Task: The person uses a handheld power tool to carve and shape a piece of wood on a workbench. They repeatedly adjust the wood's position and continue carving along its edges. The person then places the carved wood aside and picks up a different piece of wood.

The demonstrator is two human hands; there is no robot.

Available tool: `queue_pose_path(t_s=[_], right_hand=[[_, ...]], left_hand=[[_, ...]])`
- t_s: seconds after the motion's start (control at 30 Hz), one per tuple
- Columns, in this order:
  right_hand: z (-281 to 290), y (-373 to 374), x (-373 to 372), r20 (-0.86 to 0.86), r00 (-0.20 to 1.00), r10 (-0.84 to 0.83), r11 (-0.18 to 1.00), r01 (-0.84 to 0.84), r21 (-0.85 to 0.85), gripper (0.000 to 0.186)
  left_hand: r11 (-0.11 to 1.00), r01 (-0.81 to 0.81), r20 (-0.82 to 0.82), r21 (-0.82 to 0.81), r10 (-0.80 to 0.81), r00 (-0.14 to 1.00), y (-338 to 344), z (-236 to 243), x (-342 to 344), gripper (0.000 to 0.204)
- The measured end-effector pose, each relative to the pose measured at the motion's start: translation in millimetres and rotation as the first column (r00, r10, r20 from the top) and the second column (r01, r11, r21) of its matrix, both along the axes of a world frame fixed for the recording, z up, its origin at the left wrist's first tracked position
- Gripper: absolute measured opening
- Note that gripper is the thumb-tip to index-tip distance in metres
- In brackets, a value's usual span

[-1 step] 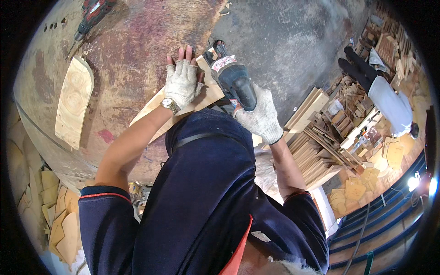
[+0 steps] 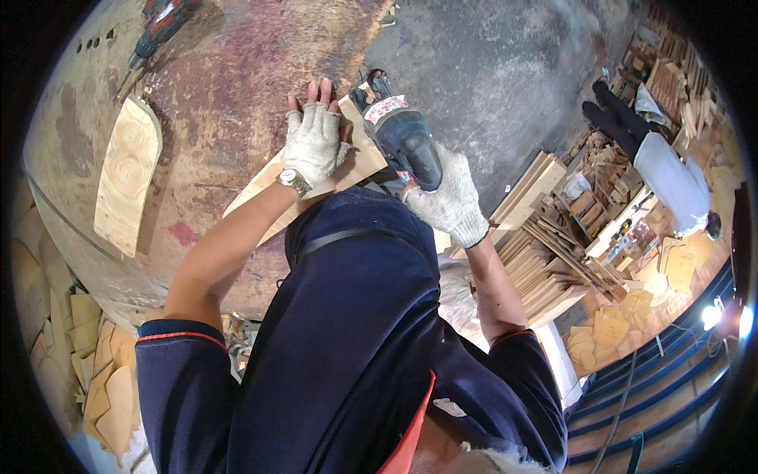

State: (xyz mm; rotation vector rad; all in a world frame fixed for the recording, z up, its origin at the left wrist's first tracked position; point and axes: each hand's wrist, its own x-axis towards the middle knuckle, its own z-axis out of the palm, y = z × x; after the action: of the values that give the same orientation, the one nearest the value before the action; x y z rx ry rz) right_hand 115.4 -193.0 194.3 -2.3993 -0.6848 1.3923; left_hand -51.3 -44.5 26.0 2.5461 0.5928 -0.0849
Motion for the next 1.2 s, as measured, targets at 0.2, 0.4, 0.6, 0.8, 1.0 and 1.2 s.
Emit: queue_pose_path(t_s=[0.2, 0.4, 0.6, 0.8, 1.0, 1.2], right_hand=[[3, 9, 14, 0.101, 0.993, 0.062, 0.994, -0.071, 0.089, 0.051], [9, 24, 31, -0.014, 0.995, 0.1, 0.993, -0.099, 0.066, 0.04], [6, 29, 45, -0.052, 0.984, 0.171, 0.982, -0.166, 0.09, 0.033], [7, 33, 47, 0.015, 0.97, 0.243, 0.965, -0.244, 0.101, 0.033], [11, 39, 57, -0.053, 0.959, 0.277, 0.958, -0.271, 0.092, 0.032], [7, 43, 65, 0.025, 0.903, 0.428, 0.892, -0.427, 0.15, 0.03]], left_hand=[[1.0, -0.016, 0.073, 0.01, 0.015, 0.997, 3, -3, 2, 0.056], [0.999, -0.013, 0.14, -0.032, 0.017, 0.99, 6, 6, 3, 0.052], [0.999, 0.003, 0.158, -0.039, 0.003, 0.988, 9, 11, 3, 0.052], [1.0, 0.007, 0.205, -0.01, -0.005, 0.979, 11, 11, 3, 0.045], [0.999, 0.013, 0.22, -0.036, -0.005, 0.975, 15, 12, 1, 0.04], [1.0, -0.008, 0.211, -0.025, 0.013, 0.978, 14, 10, -1, 0.035]])
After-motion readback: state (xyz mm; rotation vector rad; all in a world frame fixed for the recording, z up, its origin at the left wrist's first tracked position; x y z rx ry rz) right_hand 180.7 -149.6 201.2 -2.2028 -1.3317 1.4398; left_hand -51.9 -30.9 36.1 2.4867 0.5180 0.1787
